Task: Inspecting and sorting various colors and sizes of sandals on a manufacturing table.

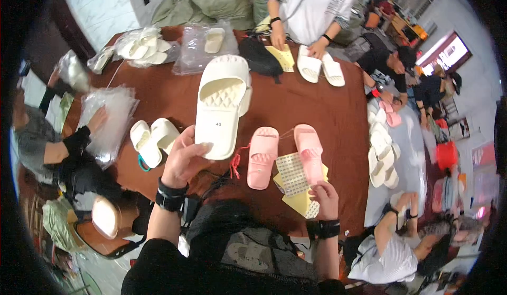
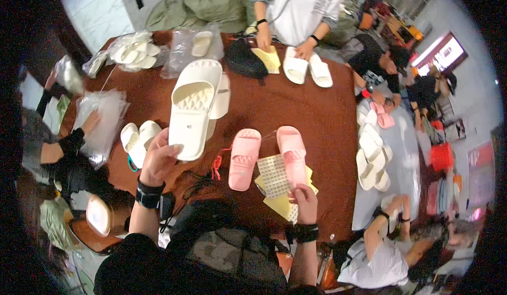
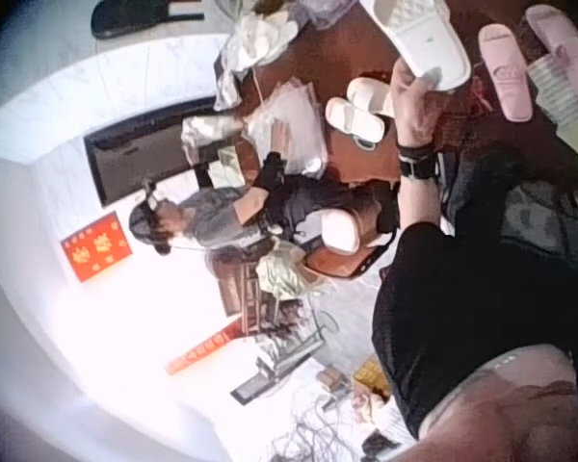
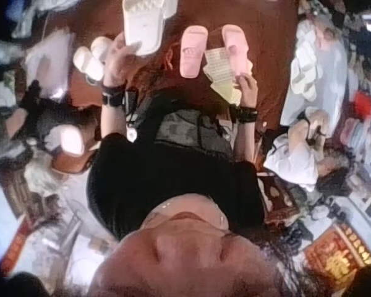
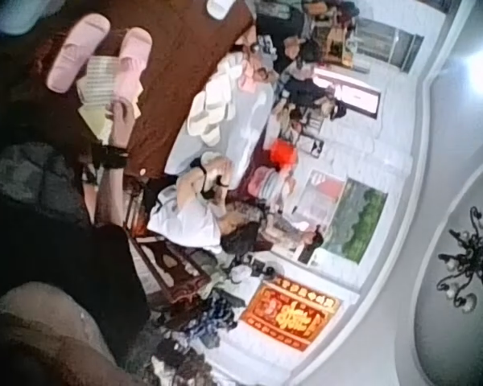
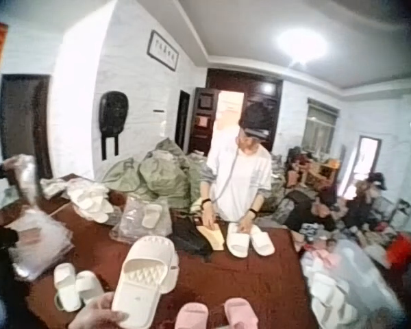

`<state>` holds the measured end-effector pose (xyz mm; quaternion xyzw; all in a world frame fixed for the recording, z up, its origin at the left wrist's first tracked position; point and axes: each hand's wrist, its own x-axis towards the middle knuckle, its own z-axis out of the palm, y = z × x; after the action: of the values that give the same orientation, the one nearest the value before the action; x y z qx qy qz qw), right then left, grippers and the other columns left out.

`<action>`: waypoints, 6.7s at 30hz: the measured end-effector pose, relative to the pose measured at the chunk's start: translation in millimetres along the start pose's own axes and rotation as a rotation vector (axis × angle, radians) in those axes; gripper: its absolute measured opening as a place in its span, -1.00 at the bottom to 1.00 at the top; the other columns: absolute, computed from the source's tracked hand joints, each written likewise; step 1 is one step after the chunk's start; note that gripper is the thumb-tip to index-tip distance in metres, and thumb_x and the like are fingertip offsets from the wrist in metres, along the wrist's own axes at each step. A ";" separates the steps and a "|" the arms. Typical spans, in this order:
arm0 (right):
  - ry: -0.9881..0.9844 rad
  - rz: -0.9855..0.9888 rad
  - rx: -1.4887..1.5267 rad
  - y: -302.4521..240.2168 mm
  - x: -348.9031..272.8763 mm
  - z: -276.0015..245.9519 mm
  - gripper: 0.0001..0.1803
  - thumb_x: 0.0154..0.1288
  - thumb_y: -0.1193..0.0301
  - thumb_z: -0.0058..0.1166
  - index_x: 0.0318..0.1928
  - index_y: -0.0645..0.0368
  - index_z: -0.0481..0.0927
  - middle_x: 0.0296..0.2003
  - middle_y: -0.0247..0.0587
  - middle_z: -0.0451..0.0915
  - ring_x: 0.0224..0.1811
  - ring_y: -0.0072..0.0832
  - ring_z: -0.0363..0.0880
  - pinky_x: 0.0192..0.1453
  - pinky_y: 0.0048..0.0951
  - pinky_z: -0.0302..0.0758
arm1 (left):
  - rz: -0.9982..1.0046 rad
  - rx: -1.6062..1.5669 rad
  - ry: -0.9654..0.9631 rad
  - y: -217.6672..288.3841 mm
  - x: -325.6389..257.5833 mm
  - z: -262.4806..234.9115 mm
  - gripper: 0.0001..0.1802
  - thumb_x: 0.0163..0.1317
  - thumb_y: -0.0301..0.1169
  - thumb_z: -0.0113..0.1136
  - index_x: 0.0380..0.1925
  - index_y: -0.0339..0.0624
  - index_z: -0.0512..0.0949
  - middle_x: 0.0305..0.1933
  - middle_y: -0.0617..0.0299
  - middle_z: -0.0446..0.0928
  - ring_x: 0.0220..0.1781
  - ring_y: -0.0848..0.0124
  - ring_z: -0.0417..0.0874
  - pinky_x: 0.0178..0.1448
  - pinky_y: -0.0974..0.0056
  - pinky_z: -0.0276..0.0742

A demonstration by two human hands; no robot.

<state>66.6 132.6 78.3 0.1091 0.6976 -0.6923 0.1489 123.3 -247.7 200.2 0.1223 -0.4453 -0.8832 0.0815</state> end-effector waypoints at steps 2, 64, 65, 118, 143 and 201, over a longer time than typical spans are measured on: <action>-0.105 -0.055 -0.001 -10.3 1.1 9.1 -0.70 0.22 0.44 0.02 -0.03 0.26 0.44 -0.21 -0.22 0.54 -0.21 -0.49 0.55 -0.22 -0.49 0.50 | -0.075 0.032 -0.047 -0.4 -8.3 11.3 -0.54 0.02 -0.59 0.15 -0.01 -0.34 0.36 -0.10 0.11 0.54 -0.10 0.34 0.59 0.00 0.24 0.52; 0.234 -0.343 -0.254 16.9 -2.5 53.6 -0.72 0.11 0.55 0.07 -0.11 0.19 0.44 -0.28 -0.30 0.50 -0.24 -0.49 0.47 -0.15 -0.49 0.40 | -0.474 0.440 -0.487 -185.8 13.8 45.1 -0.63 0.16 -0.55 0.03 0.00 -0.36 0.35 -0.08 0.15 0.50 -0.16 0.44 0.57 -0.26 0.41 0.56; 0.222 -0.491 -0.331 17.2 -4.5 55.7 -0.72 0.09 0.57 0.06 -0.13 0.21 0.44 -0.27 -0.22 0.50 -0.21 -0.40 0.45 -0.12 -0.43 0.39 | -0.449 0.444 -0.482 -185.0 13.1 46.3 -0.64 0.16 -0.55 0.02 0.00 -0.36 0.35 -0.08 0.15 0.50 -0.17 0.44 0.57 -0.26 0.42 0.55; 0.112 -0.776 -0.583 4.5 -7.4 65.8 -0.79 0.03 0.66 -0.05 -0.26 0.24 0.39 -0.37 -0.02 0.42 -0.29 -0.10 0.37 -0.20 -0.22 0.33 | -0.380 0.646 -0.519 -176.1 10.5 62.9 -0.64 0.18 -0.52 0.04 0.00 -0.35 0.38 -0.17 0.20 0.53 -0.19 0.50 0.55 -0.16 0.41 0.51; 0.031 -0.744 -0.671 -11.0 6.1 44.0 -0.85 0.06 0.55 0.05 -0.33 0.24 0.39 -0.43 -0.06 0.44 -0.34 -0.15 0.43 -0.18 -0.25 0.38 | -0.473 0.349 -0.524 -173.4 17.3 53.4 -0.66 0.19 -0.51 0.03 -0.01 -0.33 0.39 -0.14 0.21 0.52 -0.18 0.48 0.56 -0.22 0.39 0.56; 0.240 -0.369 0.424 -146.8 17.8 -93.2 -0.65 0.27 0.33 -0.02 -0.01 0.28 0.44 -0.08 -0.17 0.53 -0.06 -0.38 0.51 0.01 -0.39 0.48 | -0.050 0.650 0.411 -109.5 4.7 -147.4 -0.73 0.18 -0.39 0.04 -0.21 -0.38 0.49 -0.43 0.19 0.53 -0.48 0.48 0.53 -0.44 0.39 0.48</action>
<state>-7.9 222.1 208.7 0.0902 0.5581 -0.8201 -0.0888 157.5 -297.3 26.6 0.3270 -0.6735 -0.6547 0.1043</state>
